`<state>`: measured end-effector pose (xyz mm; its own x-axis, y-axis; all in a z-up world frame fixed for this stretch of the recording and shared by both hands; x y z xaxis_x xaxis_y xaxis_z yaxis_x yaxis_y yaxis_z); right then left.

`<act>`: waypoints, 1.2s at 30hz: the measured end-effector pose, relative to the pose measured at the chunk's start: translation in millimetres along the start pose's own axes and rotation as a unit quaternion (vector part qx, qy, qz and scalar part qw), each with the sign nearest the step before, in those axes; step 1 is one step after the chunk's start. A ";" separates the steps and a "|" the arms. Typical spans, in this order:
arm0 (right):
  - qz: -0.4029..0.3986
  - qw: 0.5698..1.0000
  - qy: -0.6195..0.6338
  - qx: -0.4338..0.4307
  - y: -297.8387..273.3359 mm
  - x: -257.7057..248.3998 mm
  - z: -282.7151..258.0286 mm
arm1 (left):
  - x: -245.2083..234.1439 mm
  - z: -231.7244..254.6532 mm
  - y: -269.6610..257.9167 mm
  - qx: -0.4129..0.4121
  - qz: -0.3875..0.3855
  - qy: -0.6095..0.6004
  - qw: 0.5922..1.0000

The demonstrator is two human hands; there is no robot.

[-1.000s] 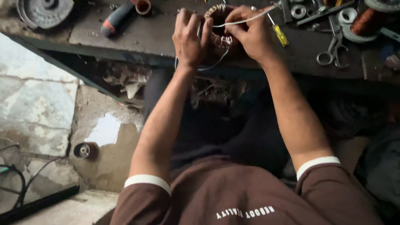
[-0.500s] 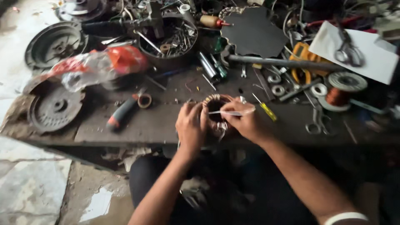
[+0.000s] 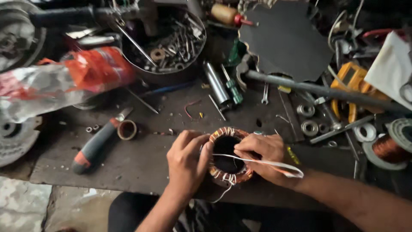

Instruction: The person is working on a cylindrical electrical component, likely a stator, by hand. They are threading a white wire through the copper windings of the component, which is placed on a cluttered workbench.

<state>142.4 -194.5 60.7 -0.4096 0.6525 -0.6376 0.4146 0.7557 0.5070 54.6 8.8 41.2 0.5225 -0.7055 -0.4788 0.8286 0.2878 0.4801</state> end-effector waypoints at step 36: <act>0.027 0.949 0.241 0.200 -28.1 7.0 1.5 | -10.5 -2.8 -34.9 0.173 -0.116 0.001 0.978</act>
<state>129.1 -211.2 41.1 -0.6628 0.7128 -0.2292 0.6818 0.7011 0.2090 20.8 8.0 27.4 0.3297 -0.7240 -0.6060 0.8078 -0.1159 0.5779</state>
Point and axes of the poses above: each hand's wrist, its own y-axis towards the middle knuckle, its own x-axis out of the palm, z = x × y, the point moved 1 cm from there along y, towards the middle knuckle, and after that the axes turned 4 degrees about -x, right-handed, at the moved point
